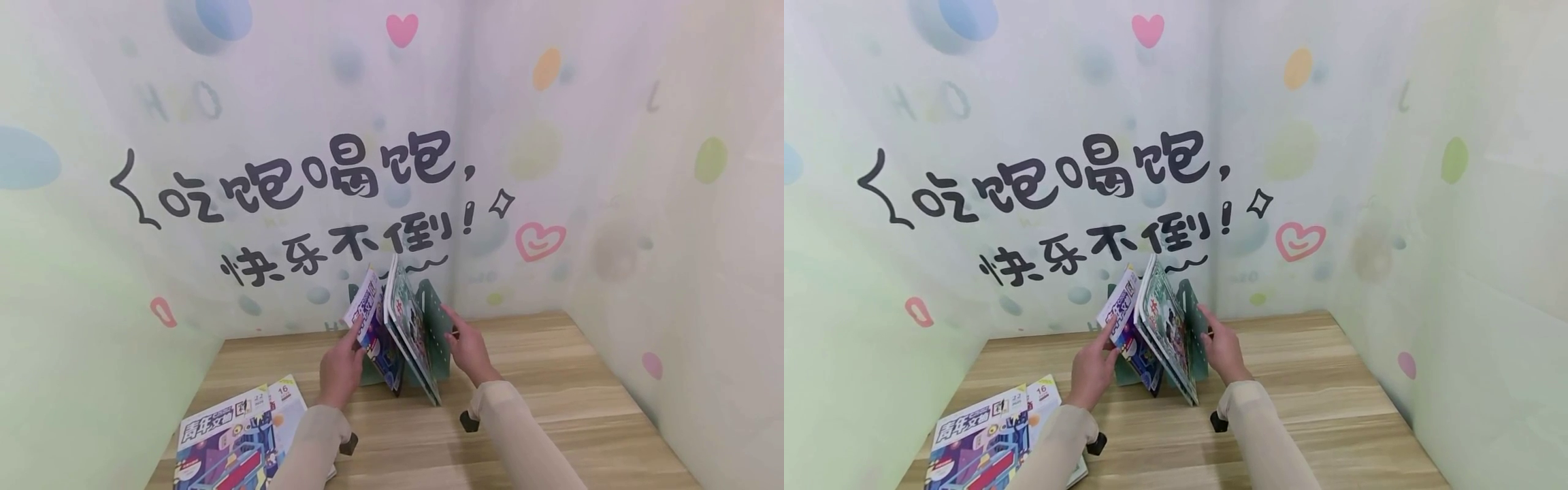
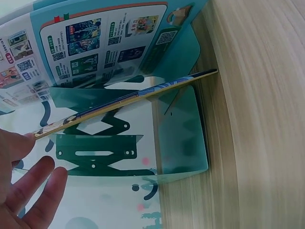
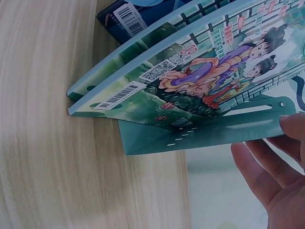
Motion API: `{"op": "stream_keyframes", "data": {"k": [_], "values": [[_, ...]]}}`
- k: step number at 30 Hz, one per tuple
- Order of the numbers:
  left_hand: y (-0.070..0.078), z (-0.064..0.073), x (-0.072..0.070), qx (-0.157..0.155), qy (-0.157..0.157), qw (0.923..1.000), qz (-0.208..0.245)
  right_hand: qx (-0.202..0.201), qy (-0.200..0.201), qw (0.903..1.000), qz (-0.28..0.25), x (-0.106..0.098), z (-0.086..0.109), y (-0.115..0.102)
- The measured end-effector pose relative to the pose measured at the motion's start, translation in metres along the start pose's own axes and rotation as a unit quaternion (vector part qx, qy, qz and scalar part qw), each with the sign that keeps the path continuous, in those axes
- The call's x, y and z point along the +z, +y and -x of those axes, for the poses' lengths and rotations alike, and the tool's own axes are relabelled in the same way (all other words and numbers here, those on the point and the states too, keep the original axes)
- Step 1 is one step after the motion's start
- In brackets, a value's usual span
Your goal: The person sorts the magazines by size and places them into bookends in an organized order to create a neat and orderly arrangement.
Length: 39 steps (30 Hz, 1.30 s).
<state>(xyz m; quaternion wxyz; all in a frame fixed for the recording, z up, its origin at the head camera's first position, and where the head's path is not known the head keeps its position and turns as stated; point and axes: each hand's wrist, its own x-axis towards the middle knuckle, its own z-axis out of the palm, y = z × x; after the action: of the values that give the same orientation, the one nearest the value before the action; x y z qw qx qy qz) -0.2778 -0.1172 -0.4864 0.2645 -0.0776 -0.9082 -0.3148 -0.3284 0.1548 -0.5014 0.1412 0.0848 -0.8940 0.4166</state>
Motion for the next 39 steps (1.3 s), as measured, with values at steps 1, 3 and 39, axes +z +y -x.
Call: {"op": "stream_keyframes", "data": {"k": [1, 3, 39], "values": [[0.000, 0.000, 0.000, 0.003, 0.002, 1.0000, 0.001, -0.001, 0.000, 1.0000, 0.000, 0.000, 0.000, 0.000], [0.000, 0.001, -0.001, 0.009, 0.005, 0.9999, 0.000, -0.002, 0.001, 1.0000, 0.002, 0.000, 0.000, 0.000], [-0.041, 0.041, -0.002, -0.027, 0.093, 0.9924, 0.075, 0.001, -0.012, 0.9999, 0.002, 0.000, -0.003, 0.000]]}}
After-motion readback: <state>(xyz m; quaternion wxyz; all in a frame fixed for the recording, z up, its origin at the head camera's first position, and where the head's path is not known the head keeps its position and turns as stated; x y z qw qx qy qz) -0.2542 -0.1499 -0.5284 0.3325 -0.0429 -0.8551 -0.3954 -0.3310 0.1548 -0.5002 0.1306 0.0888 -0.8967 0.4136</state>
